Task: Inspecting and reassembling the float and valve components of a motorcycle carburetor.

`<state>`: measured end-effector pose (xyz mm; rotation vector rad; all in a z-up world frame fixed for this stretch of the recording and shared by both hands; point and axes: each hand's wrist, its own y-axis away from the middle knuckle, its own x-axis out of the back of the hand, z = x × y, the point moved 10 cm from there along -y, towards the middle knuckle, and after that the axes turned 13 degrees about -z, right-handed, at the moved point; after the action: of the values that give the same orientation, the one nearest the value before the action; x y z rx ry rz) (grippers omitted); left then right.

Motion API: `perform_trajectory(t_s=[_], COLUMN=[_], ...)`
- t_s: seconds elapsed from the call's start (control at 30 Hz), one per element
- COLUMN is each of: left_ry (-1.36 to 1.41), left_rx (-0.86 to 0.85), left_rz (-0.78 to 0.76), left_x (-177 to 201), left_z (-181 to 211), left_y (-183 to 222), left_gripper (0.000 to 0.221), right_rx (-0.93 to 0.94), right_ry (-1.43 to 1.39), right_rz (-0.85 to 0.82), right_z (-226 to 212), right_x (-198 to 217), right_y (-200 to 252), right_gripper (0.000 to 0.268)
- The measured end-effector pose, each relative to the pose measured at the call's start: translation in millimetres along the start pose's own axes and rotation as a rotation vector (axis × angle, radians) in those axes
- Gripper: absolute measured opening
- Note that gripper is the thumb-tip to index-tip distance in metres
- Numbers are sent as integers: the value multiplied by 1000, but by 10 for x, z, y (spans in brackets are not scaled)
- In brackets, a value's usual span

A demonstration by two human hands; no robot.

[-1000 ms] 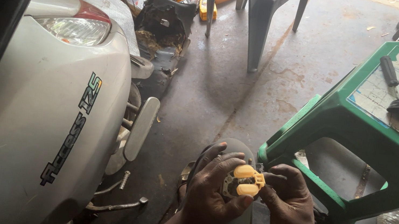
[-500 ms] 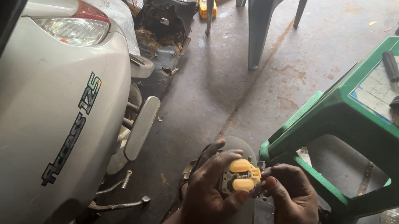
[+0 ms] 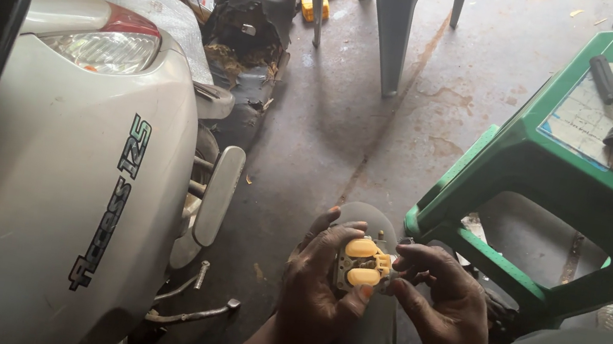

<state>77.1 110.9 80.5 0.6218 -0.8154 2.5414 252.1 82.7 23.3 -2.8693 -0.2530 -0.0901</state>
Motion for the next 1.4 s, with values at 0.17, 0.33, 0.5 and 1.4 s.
perform_trajectory(t_s=[0.17, 0.33, 0.5, 1.4], left_ry=[31, 23, -23, 215], left_rx=[22, 13, 1, -64], left_rz=[-33, -63, -70, -255], left_x=[-13, -52, -49, -29], left_z=[-39, -53, -41, -187], left_y=[13, 29, 41, -41], left_gripper=[51, 53, 54, 64], right_rx=[-10, -17, -27, -107], right_ry=[110, 214, 247, -117], right_rz=[-4, 3, -1, 13], right_z=[-79, -93, -73, 306], right_x=[-20, -28, -46, 18], right_y=[-22, -36, -45, 7], right_gripper=[41, 40, 36, 28])
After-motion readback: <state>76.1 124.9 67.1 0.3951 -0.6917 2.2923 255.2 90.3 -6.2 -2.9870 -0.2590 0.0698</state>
